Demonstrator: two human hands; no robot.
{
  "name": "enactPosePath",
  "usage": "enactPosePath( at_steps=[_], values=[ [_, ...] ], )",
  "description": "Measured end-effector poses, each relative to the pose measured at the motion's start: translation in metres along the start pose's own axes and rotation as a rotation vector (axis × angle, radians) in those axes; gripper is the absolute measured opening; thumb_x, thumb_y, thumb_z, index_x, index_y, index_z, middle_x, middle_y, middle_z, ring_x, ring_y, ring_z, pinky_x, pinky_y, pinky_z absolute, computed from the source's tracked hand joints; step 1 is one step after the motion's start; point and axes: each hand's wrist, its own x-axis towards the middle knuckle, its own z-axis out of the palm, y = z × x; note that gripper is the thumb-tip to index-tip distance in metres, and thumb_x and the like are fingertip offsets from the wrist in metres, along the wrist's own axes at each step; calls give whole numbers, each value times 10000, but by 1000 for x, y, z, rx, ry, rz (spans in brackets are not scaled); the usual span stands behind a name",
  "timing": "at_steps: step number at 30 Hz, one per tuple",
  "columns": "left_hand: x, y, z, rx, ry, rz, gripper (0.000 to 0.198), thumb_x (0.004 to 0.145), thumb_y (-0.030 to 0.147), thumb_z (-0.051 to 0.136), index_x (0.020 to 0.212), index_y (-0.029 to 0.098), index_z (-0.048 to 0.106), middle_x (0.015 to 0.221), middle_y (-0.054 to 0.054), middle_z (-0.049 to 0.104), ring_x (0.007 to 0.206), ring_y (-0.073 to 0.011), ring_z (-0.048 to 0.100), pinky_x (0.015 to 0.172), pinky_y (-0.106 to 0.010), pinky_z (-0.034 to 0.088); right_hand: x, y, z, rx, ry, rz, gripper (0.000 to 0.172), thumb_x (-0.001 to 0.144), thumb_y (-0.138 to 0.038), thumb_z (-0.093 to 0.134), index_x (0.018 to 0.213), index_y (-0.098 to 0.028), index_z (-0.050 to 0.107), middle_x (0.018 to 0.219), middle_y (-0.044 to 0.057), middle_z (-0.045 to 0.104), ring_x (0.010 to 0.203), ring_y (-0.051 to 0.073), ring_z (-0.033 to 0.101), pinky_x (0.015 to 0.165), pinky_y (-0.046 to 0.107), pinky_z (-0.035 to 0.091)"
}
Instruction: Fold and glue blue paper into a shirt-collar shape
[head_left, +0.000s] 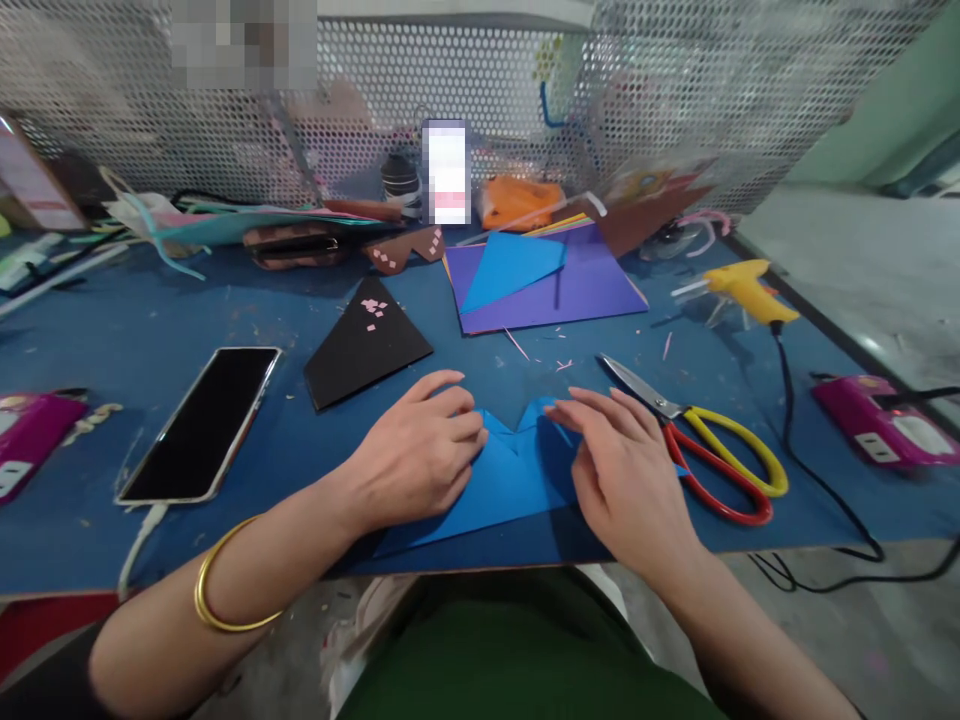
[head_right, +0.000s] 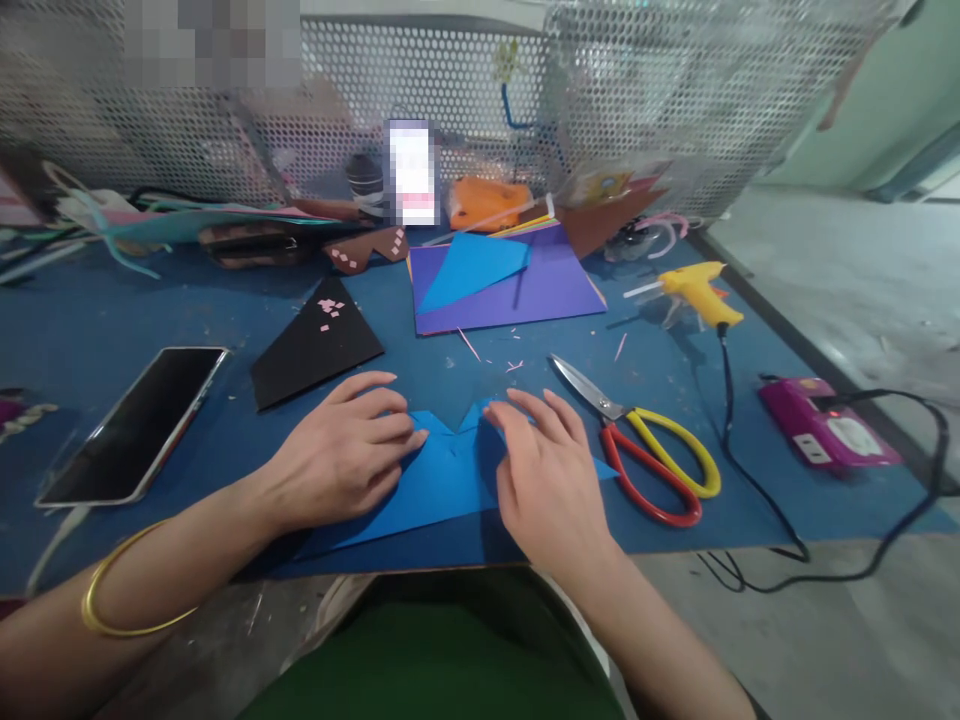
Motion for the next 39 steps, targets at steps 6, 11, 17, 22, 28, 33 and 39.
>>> enactPosePath(
  at_steps=[6, 11, 17, 22, 28, 33, 39],
  values=[
    [0, 1, 1, -16, 17, -5, 205, 881, 159, 496, 872, 175, 700, 735, -8, 651, 881, -211, 570, 1112, -455, 351, -1, 1, 6, -44, -27, -90, 432, 839, -30, 421, 1248, -92, 544, 1126, 110, 735, 1294, 296, 543, 1121, 538, 374],
    [0, 2, 0, -27, 18, -15, 201, 866, 154, 512, 892, 180, 710, 739, -13, 659, 886, -213, 575, 1101, -464, 369, -2, -1, 8, -60, -37, -111, 419, 849, -28, 414, 1240, -74, 558, 1130, 122, 730, 1320, 298, 521, 1142, 529, 349],
    [-1, 0, 1, -37, 30, -11, 205, 860, 162, 522, 897, 183, 723, 731, -23, 659, 876, -213, 581, 1085, -471, 388, -2, -2, 3, -48, 108, -42, 450, 852, -30, 419, 1281, -106, 533, 1183, 124, 709, 1280, 270, 548, 1103, 521, 397],
    [0, 1, 0, -39, 12, -24, 212, 857, 163, 523, 912, 170, 728, 732, -26, 658, 877, -217, 583, 1096, -466, 381, -2, -1, 3, -40, 81, -58, 425, 850, -28, 430, 1251, -105, 545, 1115, 105, 737, 1227, 269, 582, 1090, 513, 409],
    [1, 2, -1, -48, 6, -27, 207, 851, 160, 531, 909, 182, 729, 738, -26, 672, 880, -217, 588, 1085, -475, 392, -1, -1, 11, -96, -32, -110, 411, 841, -10, 404, 1207, -70, 579, 1075, 133, 750, 1249, 291, 578, 1119, 542, 375],
    [1, 2, -2, -49, 5, -41, 212, 849, 155, 529, 907, 184, 731, 739, -26, 670, 875, -216, 585, 1076, -477, 402, -3, 5, 7, 90, 20, 43, 486, 823, -32, 415, 1275, -158, 543, 1110, 94, 746, 1160, 270, 634, 1031, 553, 463],
    [0, 3, -1, -51, 6, -31, 217, 849, 157, 525, 908, 174, 733, 730, -28, 665, 872, -216, 587, 1088, -477, 389, -3, 7, 8, 93, -15, 6, 446, 819, -29, 421, 1223, -161, 557, 1106, 89, 743, 1195, 280, 611, 1046, 565, 445]
  ],
)
